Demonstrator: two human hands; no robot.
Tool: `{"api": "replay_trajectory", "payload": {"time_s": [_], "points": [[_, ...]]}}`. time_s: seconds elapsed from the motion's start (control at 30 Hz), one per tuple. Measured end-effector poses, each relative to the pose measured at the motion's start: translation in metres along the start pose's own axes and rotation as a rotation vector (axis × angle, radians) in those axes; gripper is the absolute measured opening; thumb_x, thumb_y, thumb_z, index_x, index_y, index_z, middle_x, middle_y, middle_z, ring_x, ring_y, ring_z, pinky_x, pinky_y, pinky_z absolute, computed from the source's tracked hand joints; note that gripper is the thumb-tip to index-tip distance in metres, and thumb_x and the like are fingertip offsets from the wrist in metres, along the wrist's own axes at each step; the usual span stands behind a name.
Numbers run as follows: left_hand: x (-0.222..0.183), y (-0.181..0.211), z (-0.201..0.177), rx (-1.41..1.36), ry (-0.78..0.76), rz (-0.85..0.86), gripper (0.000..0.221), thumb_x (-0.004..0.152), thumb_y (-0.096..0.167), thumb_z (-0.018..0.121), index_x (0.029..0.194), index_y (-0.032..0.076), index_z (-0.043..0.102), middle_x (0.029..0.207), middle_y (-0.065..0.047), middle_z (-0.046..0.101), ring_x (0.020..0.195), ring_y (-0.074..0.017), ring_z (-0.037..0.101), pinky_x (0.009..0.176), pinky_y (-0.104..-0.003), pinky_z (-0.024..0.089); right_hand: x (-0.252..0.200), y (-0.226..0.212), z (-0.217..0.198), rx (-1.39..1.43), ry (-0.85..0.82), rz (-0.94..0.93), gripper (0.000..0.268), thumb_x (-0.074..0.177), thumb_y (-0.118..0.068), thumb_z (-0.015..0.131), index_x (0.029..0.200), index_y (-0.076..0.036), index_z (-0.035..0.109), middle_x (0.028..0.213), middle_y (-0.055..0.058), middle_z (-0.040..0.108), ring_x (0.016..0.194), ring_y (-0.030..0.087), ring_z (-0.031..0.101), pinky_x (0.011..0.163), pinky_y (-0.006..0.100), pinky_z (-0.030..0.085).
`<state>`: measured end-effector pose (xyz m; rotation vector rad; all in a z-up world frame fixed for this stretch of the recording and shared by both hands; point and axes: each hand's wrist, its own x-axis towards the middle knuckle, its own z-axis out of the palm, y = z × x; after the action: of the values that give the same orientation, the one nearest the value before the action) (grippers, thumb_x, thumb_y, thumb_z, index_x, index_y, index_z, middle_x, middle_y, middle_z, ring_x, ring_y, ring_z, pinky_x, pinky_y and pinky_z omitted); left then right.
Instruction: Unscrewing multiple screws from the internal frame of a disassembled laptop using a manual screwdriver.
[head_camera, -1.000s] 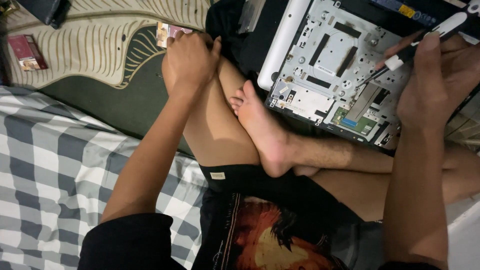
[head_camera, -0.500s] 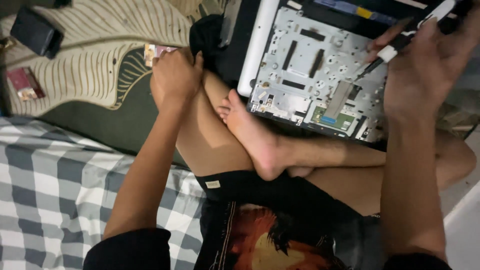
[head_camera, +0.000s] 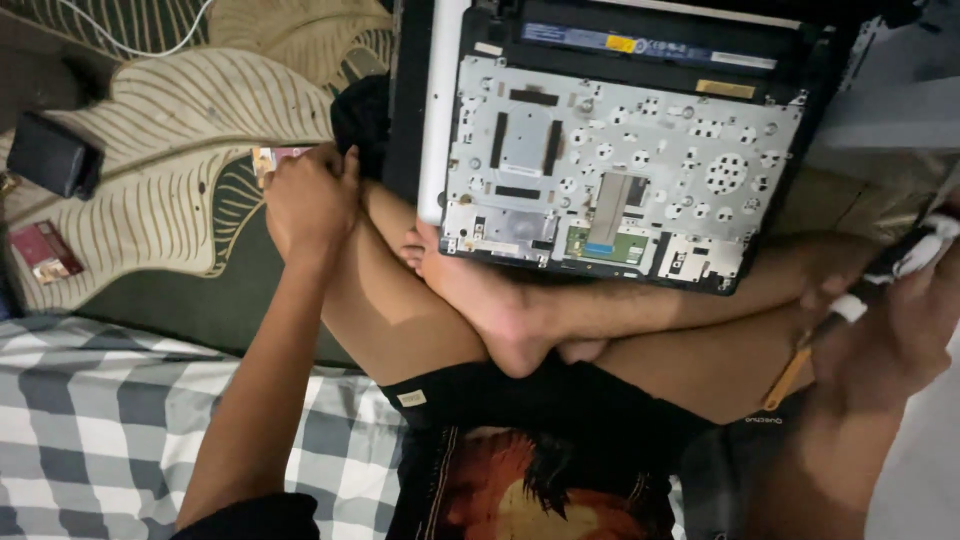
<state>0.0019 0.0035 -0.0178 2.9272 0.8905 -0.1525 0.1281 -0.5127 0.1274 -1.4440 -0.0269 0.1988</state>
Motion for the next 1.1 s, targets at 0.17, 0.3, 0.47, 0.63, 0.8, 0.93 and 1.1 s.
{"api": "replay_trajectory", "payload": {"time_s": [0.17, 0.3, 0.47, 0.63, 0.8, 0.93, 1.1], "points": [[0.0, 0.006, -0.016, -0.019, -0.094, -0.02, 0.045, 0.111, 0.049, 0.062, 0.087, 0.013, 0.074, 0.071, -0.012, 0.07, 0.071, -0.0374, 0.069, 0.093, -0.06, 0.048, -0.016, 0.016, -0.037, 0.001, 0.123, 0.122, 0.069, 0.098, -0.043, 0.071, 0.156, -0.022, 0.039, 0.081, 0.005, 0.052, 0.06, 0.015, 0.051, 0.053, 0.025, 0.044], [-0.002, 0.009, -0.024, -0.039, -0.124, -0.033, 0.041, 0.111, 0.046, 0.06, 0.098, 0.012, 0.079, 0.075, -0.012, 0.074, 0.073, -0.0375, 0.07, 0.098, -0.059, 0.048, -0.018, 0.034, -0.06, 0.012, 0.156, 0.2, 0.066, 0.099, -0.042, 0.071, 0.156, -0.025, 0.044, 0.09, 0.0, 0.053, 0.077, 0.011, 0.057, 0.058, 0.024, 0.049], [-0.003, 0.0, -0.006, -0.014, 0.002, -0.026, 0.038, 0.106, 0.047, 0.068, 0.085, 0.016, 0.075, 0.072, -0.013, 0.071, 0.069, -0.0394, 0.069, 0.078, -0.054, 0.054, -0.004, 0.042, -0.052, 0.109, 0.092, 0.175, 0.062, 0.095, -0.031, 0.072, 0.15, -0.017, 0.047, 0.083, -0.002, 0.058, 0.067, 0.011, 0.063, 0.056, 0.022, 0.053], [-0.005, 0.007, -0.02, -0.018, -0.046, -0.04, 0.042, 0.107, 0.046, 0.068, 0.082, 0.013, 0.072, 0.07, -0.014, 0.07, 0.069, -0.0404, 0.069, 0.077, -0.054, 0.054, -0.006, 0.053, -0.062, 0.089, 0.058, 0.208, 0.062, 0.102, -0.03, 0.066, 0.156, -0.017, 0.04, 0.075, 0.004, 0.06, 0.065, 0.016, 0.059, 0.067, 0.026, 0.053], [-0.003, 0.003, -0.013, -0.015, -0.065, -0.04, 0.042, 0.108, 0.046, 0.066, 0.083, 0.012, 0.069, 0.075, -0.015, 0.07, 0.074, -0.0404, 0.069, 0.079, -0.053, 0.053, -0.006, 0.056, -0.066, 0.107, -0.058, 0.127, 0.06, 0.104, -0.03, 0.066, 0.157, -0.018, 0.04, 0.08, -0.001, 0.063, 0.068, 0.012, 0.062, 0.067, 0.023, 0.053], [-0.003, 0.0, -0.009, -0.018, -0.026, -0.021, 0.04, 0.108, 0.044, 0.067, 0.084, 0.013, 0.073, 0.074, -0.013, 0.071, 0.07, -0.0405, 0.068, 0.076, -0.054, 0.053, -0.008, 0.056, -0.067, 0.183, -0.022, 0.201, 0.06, 0.103, -0.027, 0.067, 0.157, -0.021, 0.043, 0.082, 0.001, 0.065, 0.073, 0.014, 0.065, 0.071, 0.025, 0.053], [-0.004, 0.005, -0.018, -0.057, -0.04, -0.023, 0.042, 0.11, 0.044, 0.065, 0.083, 0.012, 0.071, 0.068, -0.012, 0.068, 0.064, -0.0383, 0.066, 0.086, -0.055, 0.054, -0.003, 0.037, -0.049, -0.158, -0.075, -0.024, 0.052, 0.11, -0.024, 0.046, 0.158, -0.016, 0.028, 0.162, 0.012, 0.033, 0.154, 0.029, 0.035, 0.134, 0.045, 0.031]]}}
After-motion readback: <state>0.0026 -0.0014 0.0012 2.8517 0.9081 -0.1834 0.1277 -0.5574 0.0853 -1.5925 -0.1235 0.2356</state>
